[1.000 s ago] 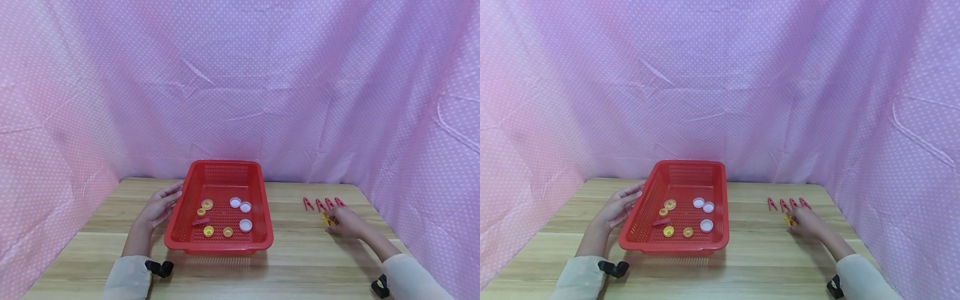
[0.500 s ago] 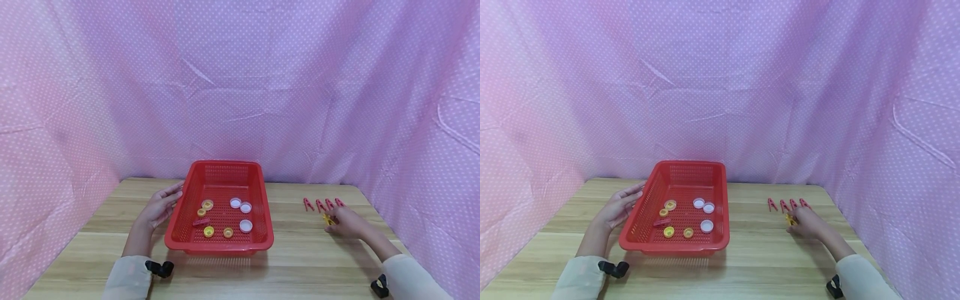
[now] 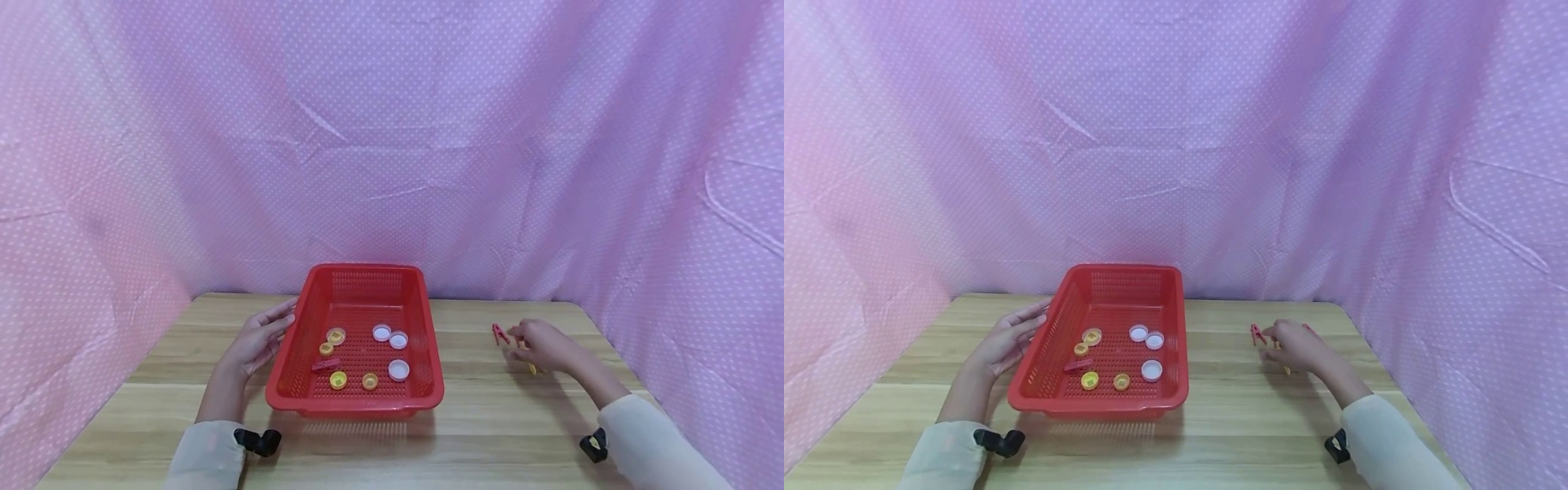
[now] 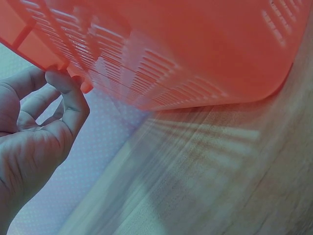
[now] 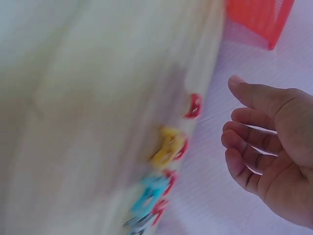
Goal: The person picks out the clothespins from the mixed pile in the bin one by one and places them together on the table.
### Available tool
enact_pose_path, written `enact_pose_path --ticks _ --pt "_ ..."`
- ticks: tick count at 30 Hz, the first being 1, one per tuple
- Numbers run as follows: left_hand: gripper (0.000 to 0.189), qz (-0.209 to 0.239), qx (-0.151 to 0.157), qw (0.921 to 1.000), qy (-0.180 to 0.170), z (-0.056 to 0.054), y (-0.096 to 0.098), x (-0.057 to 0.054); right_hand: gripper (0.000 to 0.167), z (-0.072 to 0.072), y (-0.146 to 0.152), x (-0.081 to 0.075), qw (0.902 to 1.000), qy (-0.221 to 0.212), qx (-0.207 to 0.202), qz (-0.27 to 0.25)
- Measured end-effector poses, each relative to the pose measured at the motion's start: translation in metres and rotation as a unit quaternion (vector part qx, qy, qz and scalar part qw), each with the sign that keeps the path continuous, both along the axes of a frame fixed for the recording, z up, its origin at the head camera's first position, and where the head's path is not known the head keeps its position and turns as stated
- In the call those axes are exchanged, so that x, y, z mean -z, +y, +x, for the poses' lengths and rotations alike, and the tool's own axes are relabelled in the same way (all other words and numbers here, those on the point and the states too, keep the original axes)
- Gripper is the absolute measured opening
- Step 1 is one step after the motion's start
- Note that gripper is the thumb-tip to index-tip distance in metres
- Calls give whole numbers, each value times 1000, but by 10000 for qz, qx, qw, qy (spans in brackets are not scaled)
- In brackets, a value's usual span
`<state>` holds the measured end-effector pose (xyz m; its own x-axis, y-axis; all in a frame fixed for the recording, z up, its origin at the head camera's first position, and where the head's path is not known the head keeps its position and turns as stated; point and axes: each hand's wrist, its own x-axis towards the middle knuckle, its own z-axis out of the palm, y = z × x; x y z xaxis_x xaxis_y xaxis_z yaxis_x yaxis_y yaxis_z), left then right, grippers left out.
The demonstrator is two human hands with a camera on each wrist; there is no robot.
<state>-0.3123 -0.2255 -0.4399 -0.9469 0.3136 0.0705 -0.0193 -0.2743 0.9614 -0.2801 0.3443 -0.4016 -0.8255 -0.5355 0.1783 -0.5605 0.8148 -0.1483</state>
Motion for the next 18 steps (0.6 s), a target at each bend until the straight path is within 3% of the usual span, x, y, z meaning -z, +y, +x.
enact_pose_path --ticks 10,18 --pt "57 156 74 9999 7 1 0 -2 33 -10 -56 -28 9995 112 -295 -78" --pt "59 143 45 9999 -49 1 1 -2 39 -1 -117 -50 9992 110 -314 -213"
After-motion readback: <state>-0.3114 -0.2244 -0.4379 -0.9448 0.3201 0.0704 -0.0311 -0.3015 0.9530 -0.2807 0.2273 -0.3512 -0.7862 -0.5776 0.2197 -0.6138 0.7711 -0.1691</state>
